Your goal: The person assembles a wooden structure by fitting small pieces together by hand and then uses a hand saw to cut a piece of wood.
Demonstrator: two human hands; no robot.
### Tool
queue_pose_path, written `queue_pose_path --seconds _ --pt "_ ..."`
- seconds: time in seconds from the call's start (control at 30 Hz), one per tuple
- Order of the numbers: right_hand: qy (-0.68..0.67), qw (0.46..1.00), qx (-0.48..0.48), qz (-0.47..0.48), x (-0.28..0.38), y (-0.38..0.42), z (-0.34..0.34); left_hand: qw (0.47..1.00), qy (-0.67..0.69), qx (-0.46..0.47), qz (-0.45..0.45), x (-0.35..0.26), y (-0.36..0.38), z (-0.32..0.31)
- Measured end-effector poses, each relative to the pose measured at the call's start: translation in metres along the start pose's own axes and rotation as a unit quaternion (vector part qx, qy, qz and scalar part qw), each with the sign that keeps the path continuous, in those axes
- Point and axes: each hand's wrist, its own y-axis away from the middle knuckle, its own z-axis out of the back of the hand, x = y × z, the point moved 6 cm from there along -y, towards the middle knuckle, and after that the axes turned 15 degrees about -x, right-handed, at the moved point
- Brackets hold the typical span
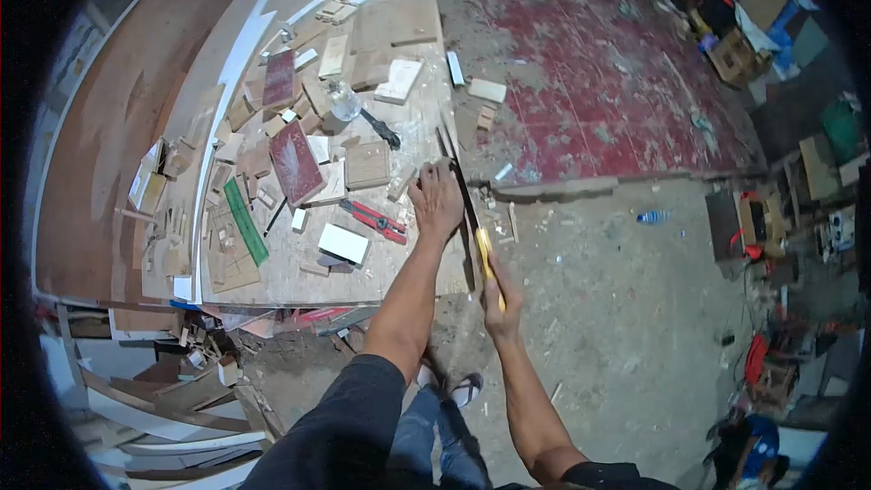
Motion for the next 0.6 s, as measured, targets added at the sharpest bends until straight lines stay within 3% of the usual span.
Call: queue_pose_path --seconds 0.03,0.07,0.13,0.2,0.27,0.4,0.53,0.6 --pt "0.022 0.996 -0.039 0.072 0.014 0.023 0.018 1.000 0.000 0.014 0.009 0.001 0.006 0.000" --pt "0.014 0.996 -0.035 0.080 0.015 0.027 0.021 1.000 -0.004 0.008 0.023 0.008 -0.004 -0.001" --pt "0.015 0.992 0.021 -0.122 0.013 0.044 0.032 0.999 -0.003 0.034 0.025 0.007 0.003 0.001" --pt "0.024 0.992 0.015 -0.120 0.006 0.001 0.006 1.000 -0.005 0.027 0.009 0.006 -0.004 0.001" --pt "-0.020 0.999 0.008 -0.040 0.007 -0.029 -0.018 1.000 -0.013 0.021 0.007 0.006 0.003 0.001" --pt "0.001 1.000 -0.002 -0.010 0.030 0.044 0.035 0.999 -0.027 0.016 0.010 0.003 -0.006 0.004" --pt "0.029 0.999 0.013 0.022 0.004 -0.030 -0.018 1.000 -0.019 0.015 -0.007 0.005 -0.003 0.003" --pt "-0.005 0.998 -0.012 0.054 0.031 -0.032 -0.014 0.999 -0.026 -0.004 -0.018 0.007 -0.004 0.000"
